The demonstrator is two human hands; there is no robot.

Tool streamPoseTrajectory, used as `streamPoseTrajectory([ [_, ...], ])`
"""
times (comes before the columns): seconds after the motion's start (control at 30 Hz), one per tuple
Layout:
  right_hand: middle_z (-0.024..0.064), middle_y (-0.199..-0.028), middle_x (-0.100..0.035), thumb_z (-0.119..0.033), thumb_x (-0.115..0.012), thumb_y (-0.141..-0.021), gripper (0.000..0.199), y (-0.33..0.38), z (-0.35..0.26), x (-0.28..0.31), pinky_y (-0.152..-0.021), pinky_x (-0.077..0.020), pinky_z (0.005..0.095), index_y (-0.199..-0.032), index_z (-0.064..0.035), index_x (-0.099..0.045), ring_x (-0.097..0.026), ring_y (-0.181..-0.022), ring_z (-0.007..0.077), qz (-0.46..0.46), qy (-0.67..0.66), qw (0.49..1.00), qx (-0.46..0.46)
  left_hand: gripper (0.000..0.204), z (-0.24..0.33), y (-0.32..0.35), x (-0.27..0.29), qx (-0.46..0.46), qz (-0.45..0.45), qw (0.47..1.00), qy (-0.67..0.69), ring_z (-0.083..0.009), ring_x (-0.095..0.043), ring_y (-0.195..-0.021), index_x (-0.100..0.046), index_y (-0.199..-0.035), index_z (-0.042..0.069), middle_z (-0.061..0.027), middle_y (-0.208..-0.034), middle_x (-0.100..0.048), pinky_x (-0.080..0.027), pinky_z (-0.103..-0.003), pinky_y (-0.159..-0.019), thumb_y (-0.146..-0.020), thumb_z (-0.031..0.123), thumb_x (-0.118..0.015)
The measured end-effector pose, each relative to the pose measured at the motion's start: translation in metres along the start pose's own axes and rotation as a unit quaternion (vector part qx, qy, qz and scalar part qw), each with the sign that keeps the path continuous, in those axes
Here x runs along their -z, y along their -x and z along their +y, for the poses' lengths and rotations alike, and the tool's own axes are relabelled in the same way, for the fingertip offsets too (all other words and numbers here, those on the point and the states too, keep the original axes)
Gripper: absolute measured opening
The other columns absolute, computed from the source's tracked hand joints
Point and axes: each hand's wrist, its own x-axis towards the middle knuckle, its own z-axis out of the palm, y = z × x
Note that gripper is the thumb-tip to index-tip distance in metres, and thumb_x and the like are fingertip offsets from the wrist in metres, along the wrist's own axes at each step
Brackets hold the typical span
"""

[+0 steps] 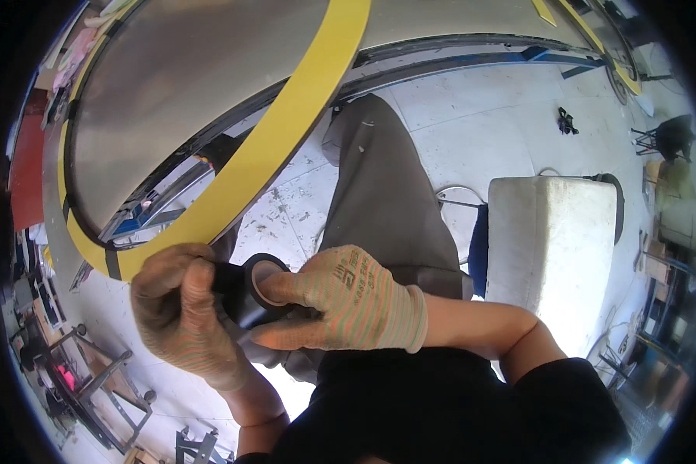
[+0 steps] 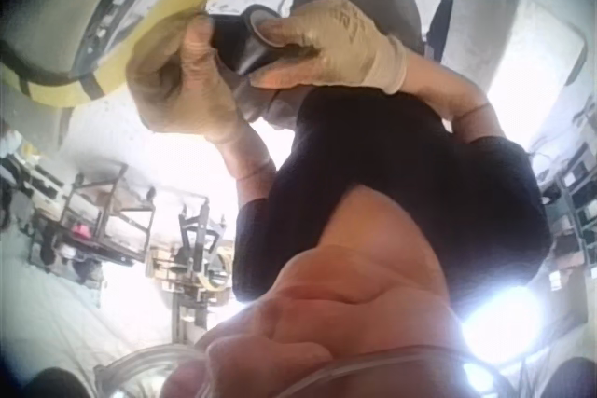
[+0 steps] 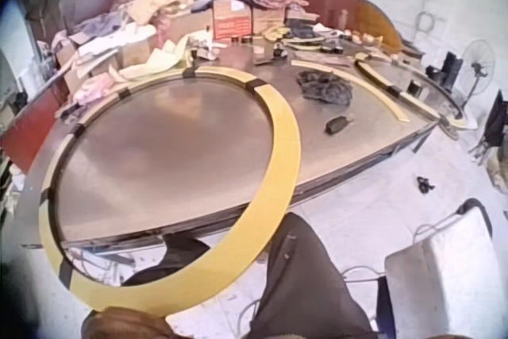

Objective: Applying black electrical tape to a yellow circular ring frame on a workbench.

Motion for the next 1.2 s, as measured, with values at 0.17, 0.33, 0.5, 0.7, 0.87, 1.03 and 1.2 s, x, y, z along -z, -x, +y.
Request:
streamPoseTrajectory([
  [0.17, 0.0078, -0.064, -0.064, -0.044, -0.069, -0.095, 0.052, 0.005, -0.017, -0.001, -0.054, -0.0513, 0.0338, -0.122, 0.0002, -0.061, -0.069, -0.057, 0.0209, -0.095, -0.222, 0.905, -0.351, 0.022, -0.023, -0.023, -0.013, -0.095, -0.017, 0.991, -0.094, -0.0278, -0.066, -0.112, -0.065, -0.092, 0.002, -0.0143, -0.103, -0.074, -0.052, -0.037, -0.097, -0.079, -0.002, -0.083],
  [0.33, 0.0071, -0.062, -0.064, -0.049, -0.065, -0.097, 0.060, -0.006, -0.008, 0.001, -0.056, -0.0518, 0.0323, -0.125, 0.0040, -0.059, -0.069, -0.058, 0.0201, -0.106, -0.272, 0.857, -0.424, 0.024, -0.034, -0.031, -0.011, -0.119, -0.049, 0.960, -0.250, -0.0273, -0.061, -0.123, -0.066, -0.090, 0.006, -0.0104, -0.116, -0.074, -0.047, -0.037, -0.106, -0.077, 0.006, -0.086],
  [0.5, 0.0087, -0.064, -0.065, -0.051, -0.065, -0.097, 0.066, -0.006, 0.000, -0.001, -0.058, -0.0522, 0.0315, -0.131, 0.0055, -0.058, -0.069, -0.059, 0.0194, -0.107, -0.252, 0.881, -0.384, 0.032, -0.031, -0.038, -0.012, -0.066, -0.016, 0.942, -0.330, -0.0237, -0.061, -0.119, -0.069, -0.105, 0.004, -0.0133, -0.133, -0.066, -0.048, -0.034, -0.101, -0.080, 0.013, -0.086],
  [0.7, 0.0089, -0.064, -0.063, -0.053, -0.066, -0.096, 0.072, -0.008, 0.004, 0.000, -0.060, -0.0523, 0.0313, -0.132, 0.0090, -0.057, -0.067, -0.060, 0.0178, -0.119, -0.300, 0.824, -0.467, 0.040, -0.028, -0.050, -0.008, 0.145, 0.029, 0.961, -0.232, -0.0231, -0.060, -0.100, -0.075, -0.115, 0.005, -0.0056, -0.107, -0.068, -0.048, -0.038, -0.092, -0.082, 0.026, -0.085],
  [0.87, 0.0089, -0.065, -0.063, -0.052, -0.070, -0.094, 0.074, -0.016, 0.013, 0.001, -0.060, -0.0524, 0.0315, -0.137, 0.0066, -0.056, -0.066, -0.060, 0.0158, -0.119, -0.275, 0.860, -0.412, 0.037, -0.021, -0.057, 0.003, -0.080, -0.156, 0.898, -0.404, -0.0279, -0.061, -0.093, -0.076, -0.100, 0.004, -0.0087, -0.097, -0.068, -0.048, -0.040, -0.084, -0.078, 0.032, -0.086],
  [1.03, 0.0090, -0.068, -0.065, -0.054, -0.076, -0.088, 0.072, -0.018, 0.020, 0.002, -0.061, -0.0527, 0.0314, -0.131, 0.0026, -0.063, -0.067, -0.061, 0.0145, -0.182, -0.299, 0.773, -0.529, 0.032, -0.035, -0.055, -0.004, 0.015, -0.044, 0.930, -0.365, -0.0267, -0.061, -0.094, -0.076, -0.095, 0.005, -0.0089, -0.098, -0.068, -0.048, -0.037, -0.084, -0.078, 0.030, -0.086],
  [1.2, 0.0068, -0.077, -0.072, -0.054, -0.079, -0.086, 0.064, -0.028, 0.041, -0.001, -0.067, -0.0545, 0.0319, -0.122, -0.0028, -0.070, -0.069, -0.067, 0.0145, -0.205, -0.255, 0.798, -0.507, 0.037, -0.041, -0.024, 0.001, -0.308, 0.104, 0.919, -0.223, -0.0200, -0.064, -0.088, -0.059, -0.075, 0.013, -0.0052, -0.091, -0.069, -0.045, -0.031, -0.074, -0.100, 0.040, -0.055],
])
